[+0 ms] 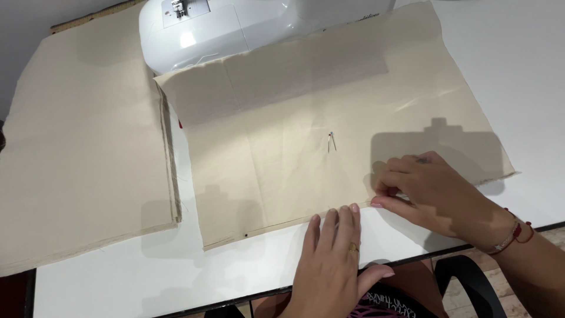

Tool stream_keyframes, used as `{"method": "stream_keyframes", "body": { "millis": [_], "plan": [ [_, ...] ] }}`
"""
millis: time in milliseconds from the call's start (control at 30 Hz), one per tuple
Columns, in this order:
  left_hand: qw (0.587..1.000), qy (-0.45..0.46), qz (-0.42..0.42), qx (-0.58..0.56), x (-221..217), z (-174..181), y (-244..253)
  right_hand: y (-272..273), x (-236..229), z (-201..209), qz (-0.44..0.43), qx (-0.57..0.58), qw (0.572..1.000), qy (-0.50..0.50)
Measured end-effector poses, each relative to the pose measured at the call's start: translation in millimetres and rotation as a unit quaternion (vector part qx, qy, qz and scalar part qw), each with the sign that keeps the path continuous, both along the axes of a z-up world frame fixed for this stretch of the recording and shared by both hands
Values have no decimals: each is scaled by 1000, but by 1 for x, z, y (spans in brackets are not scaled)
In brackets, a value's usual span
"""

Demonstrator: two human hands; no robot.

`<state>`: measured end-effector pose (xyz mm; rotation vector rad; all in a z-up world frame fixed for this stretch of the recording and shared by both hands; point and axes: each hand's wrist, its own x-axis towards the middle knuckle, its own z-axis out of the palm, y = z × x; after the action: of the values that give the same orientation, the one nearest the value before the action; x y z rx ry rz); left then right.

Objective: The person lays out a large piece of beige fabric on a white table next to a sewing machine. They fold the fabric and then use straight pins to secure the folded edges together, preparing the material for sewing.

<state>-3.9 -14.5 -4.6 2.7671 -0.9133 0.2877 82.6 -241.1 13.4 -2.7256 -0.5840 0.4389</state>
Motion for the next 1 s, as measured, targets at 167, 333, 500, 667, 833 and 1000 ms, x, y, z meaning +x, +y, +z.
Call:
{"method": "stream_keyframes", "body": {
  "millis": [167, 333, 500, 667, 833, 1000],
  "plan": [
    [998, 20, 15, -49, 3, 4, -4, 0, 8, 10, 28, -16, 999, 12],
    [1000, 8, 16, 2, 5, 5, -7, 7, 43, 37, 15, -26, 995, 96],
    [1000, 4, 23, -5, 3, 3, -9, 27, 85, 40, 61, 136, 988, -44],
    [999, -26, 39, 25, 1, 1, -9, 51, 120, 40, 55, 34, 996, 55],
    [999, -33, 39, -8, -2, -9, -9, 59, 125, 53, 25, -84, 994, 68],
    [998, -17, 53, 16, -3, -12, -12, 38, 120, 46, 31, -118, 991, 59]
  ]
}}
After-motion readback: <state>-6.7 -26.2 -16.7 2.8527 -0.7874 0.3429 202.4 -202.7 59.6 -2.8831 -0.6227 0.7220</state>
